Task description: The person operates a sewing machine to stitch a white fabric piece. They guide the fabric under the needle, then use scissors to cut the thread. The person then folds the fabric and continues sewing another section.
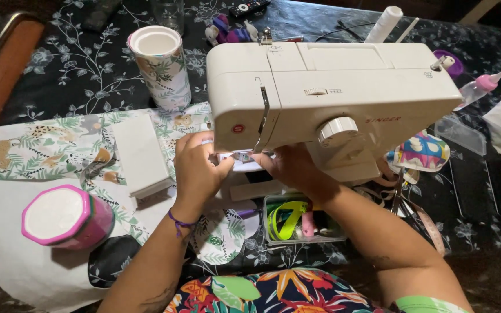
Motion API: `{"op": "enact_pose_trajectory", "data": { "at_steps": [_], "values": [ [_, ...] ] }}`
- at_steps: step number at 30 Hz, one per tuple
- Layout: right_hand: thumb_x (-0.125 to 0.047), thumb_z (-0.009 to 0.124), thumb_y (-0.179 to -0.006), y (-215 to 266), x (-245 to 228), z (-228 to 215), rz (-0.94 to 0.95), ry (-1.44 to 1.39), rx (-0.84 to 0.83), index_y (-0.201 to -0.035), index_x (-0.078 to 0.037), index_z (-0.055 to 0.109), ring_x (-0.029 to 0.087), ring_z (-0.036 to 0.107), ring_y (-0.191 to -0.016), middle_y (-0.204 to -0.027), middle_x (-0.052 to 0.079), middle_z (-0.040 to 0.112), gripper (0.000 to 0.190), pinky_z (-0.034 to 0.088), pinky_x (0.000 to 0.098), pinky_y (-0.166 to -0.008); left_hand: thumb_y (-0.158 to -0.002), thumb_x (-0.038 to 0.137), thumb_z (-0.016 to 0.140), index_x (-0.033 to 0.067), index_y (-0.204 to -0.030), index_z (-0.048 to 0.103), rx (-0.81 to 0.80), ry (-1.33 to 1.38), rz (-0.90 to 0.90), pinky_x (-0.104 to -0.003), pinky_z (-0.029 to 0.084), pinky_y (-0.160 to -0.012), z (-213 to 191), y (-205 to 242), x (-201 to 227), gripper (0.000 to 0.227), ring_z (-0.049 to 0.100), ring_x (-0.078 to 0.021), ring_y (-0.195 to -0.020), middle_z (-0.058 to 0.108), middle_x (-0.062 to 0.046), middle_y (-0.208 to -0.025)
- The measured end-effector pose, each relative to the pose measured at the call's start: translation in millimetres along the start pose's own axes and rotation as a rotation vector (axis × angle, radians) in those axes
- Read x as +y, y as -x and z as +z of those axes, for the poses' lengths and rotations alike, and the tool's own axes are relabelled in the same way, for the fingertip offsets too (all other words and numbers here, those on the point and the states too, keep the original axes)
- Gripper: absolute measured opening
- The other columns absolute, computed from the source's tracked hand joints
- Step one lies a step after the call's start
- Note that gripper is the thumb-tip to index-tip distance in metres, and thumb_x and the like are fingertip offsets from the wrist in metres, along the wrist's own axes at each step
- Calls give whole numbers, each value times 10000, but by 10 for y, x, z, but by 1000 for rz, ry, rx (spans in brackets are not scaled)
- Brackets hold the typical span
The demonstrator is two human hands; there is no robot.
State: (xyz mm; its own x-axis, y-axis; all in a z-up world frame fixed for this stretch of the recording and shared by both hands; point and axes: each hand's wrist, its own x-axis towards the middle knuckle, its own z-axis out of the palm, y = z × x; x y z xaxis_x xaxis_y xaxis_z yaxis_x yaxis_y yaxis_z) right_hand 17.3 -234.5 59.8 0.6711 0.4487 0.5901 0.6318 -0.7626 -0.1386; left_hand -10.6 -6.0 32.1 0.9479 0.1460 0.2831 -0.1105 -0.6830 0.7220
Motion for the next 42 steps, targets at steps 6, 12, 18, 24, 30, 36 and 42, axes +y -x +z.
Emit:
{"op": "enact_pose_trajectory", "data": {
  "at_steps": [6,12,18,24,30,36,42],
  "values": [
    [-531,797,-919,47,4,144,6,170,-98,-770,-252,767,267,785,-737,-679,16,745,318,576,408,-774,-707,369,799,95,-755,736,18,-4,4,-590,541,-1030,44,-7,-5,285,547,-335,-1332,715,-1,-1201],
    [-445,749,-990,-167,-230,-203,111,19,-217,-789,-149,782,373,791,-798,-717,108,772,359,586,495,-817,-696,348,811,115,-775,770,-29,36,-7,-601,557,-1023,43,-36,-50,250,520,-330,-1357,702,23,-1215],
    [-444,823,-939,64,32,73,183,-80,-209,-741,-200,763,333,782,-752,-646,44,731,321,600,399,-764,-740,347,788,141,-758,774,-55,68,-17,-577,535,-1052,-74,-17,25,208,527,-336,-1346,707,17,-1221],
    [-471,929,-784,55,-75,-67,371,-310,-255,-849,-195,817,346,801,-873,-686,70,766,305,624,417,-837,-743,346,762,114,-780,770,-68,40,-35,-592,521,-1065,-61,-21,33,235,518,-336,-1358,704,12,-1239],
    [-425,970,-756,232,109,-31,263,-424,-132,-886,-127,858,316,796,-710,-693,110,782,343,599,386,-653,-723,336,802,110,-781,782,4,8,42,-578,552,-1027,11,-33,-36,234,553,-356,-1320,724,-13,-1185],
    [-494,928,-808,66,-160,-48,-234,164,74,-658,-189,679,233,684,-544,-549,46,625,421,562,350,-583,-725,319,789,79,-766,784,2,54,13,-598,555,-1011,33,-15,18,244,532,-373,-1335,713,-15,-1196],
    [-272,837,-861,96,-105,108,-312,308,72,-568,-222,596,191,618,-464,-498,-18,569,383,486,339,-512,-706,239,781,75,-748,778,-10,103,17,-535,514,-1071,-2,-21,6,169,518,-389,-1325,715,-41,-1195]
  ]
}}
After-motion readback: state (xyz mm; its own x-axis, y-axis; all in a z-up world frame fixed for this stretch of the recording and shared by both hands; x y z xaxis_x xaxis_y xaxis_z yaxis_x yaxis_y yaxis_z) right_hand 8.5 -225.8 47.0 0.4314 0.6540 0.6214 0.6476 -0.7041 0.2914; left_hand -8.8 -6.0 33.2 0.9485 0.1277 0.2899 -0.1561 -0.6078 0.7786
